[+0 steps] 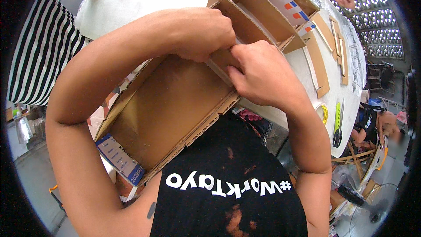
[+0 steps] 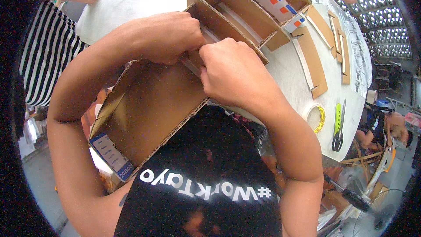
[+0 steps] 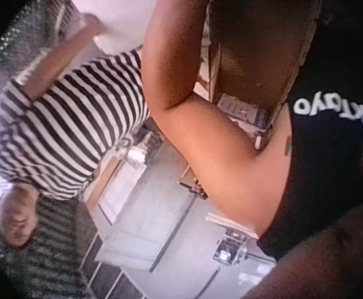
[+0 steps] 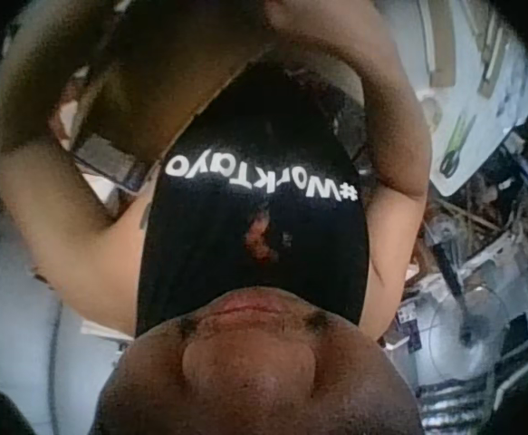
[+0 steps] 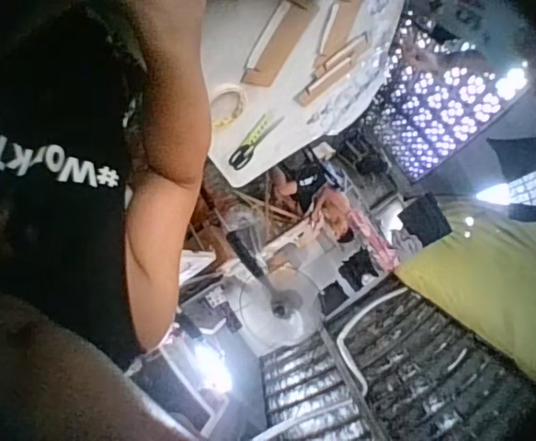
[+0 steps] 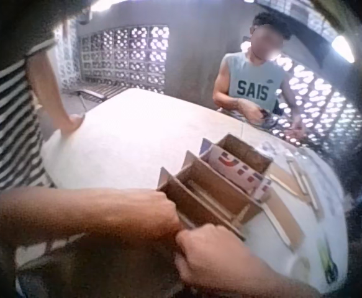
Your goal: The person assembles a multi-compartment cardboard organizer by inserting pre-cut cardboard dividers into a base box and securing them with clear packing tape. They use scissors to trim excess tape and adjust the fit of the dividers. The person works at a white table in a workshop-like setting.
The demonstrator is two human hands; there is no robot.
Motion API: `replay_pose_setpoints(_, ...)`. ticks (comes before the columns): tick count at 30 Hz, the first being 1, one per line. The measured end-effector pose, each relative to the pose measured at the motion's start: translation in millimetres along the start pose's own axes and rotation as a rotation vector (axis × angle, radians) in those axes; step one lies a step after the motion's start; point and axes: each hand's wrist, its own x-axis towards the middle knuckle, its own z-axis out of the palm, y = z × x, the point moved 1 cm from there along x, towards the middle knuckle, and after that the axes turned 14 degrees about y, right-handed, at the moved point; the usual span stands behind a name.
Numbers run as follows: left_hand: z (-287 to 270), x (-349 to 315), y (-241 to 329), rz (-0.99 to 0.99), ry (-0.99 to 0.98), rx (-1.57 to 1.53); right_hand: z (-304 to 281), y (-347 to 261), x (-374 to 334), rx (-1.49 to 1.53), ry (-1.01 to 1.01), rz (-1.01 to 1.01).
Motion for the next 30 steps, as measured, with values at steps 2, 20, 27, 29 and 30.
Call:
replay_pose_setpoints(2,2,-1,-1,0.022,0.017,-0.003,0,2,-1,0.016,0.015,-0.015)
replay_pose_setpoints(20,3,3,-2,-0.027,-0.006,-0.039,4,10,-1,0.012,0.052,-0.103)
replay_pose_setpoints(27,-6,-1,1,-0.054,0.053,-0.125,1,13,2,0.042,0.013,0.015)
replay_pose_setpoints(29,-1,-13,-8,-0.026,0.267,-0.288,-2,5,12,0.031,-0.096,0.092)
replay_pose_setpoints(30,-8,-20,-5,-0.115,0.481,-0.286,-4,5,15,0.024,-0.154,0.14)
